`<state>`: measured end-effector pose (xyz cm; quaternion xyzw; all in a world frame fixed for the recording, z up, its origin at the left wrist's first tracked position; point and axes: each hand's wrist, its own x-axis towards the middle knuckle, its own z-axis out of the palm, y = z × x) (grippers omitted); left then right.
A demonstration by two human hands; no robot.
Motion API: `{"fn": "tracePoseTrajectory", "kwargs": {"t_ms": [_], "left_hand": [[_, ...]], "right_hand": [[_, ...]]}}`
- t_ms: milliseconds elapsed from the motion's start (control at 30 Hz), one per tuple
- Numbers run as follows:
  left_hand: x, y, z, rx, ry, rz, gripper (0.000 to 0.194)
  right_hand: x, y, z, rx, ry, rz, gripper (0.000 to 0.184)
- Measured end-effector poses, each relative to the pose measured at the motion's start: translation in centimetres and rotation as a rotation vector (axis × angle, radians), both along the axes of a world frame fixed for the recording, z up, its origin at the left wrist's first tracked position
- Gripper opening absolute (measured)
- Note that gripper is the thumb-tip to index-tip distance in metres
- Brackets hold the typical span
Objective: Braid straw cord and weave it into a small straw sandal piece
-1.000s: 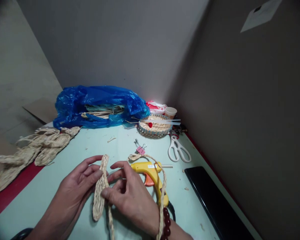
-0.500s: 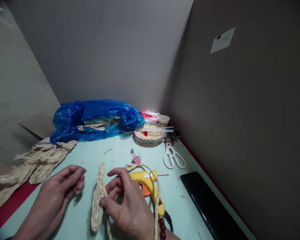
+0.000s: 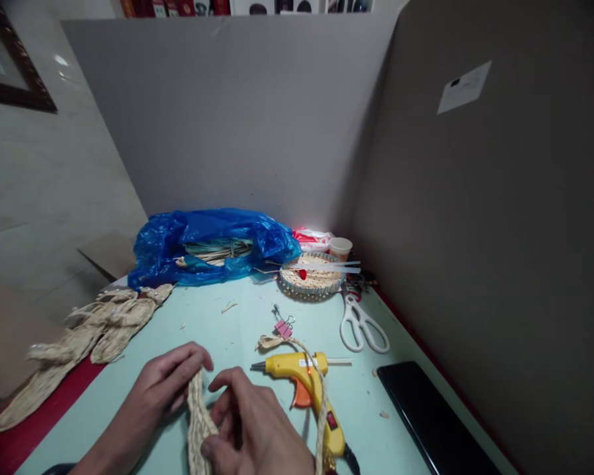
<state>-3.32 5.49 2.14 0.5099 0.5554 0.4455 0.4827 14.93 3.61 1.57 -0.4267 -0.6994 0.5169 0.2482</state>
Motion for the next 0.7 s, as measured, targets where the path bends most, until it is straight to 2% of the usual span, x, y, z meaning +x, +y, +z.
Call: {"fn": "tracePoseTrajectory", "kwargs": {"t_ms": [100,167,300,467,567,700], "left_hand": [[0.0,-0.1,-0.2,0.029,0.096,-0.005,0.041],[-0.1,-0.2,-0.4,0.049,0.126,0.023,0.036],[0.1,-0.5,-0.8,0.096,0.136,0.101,0.026],[0.6,-1.0,-0.8,0.154,0.131,0.183,0.027],[0.7,-0.9,-1.0,0.113,0.063,0.181,0.034],[-0.8,0.2,-1.1,0.083,-0.015,0.150,0.057]], "right_hand": [[-0.1,0.2,0.1,-0.016,0.020,-0.012,0.048],[0.0,0.4,0.2,-0.034,0.045,-0.013,0.046],[-0.1,0.6,0.2,-0.092,0.110,0.007,0.045],[-0.3,0.9,-0.2,-0.209,0.197,0.020,0.043],[-0.4,1.3,-0.9,-0.227,0.226,0.045,0.044],[-0.6,1.8,-1.9,-0.236,0.242,0.087,0.047]]}}
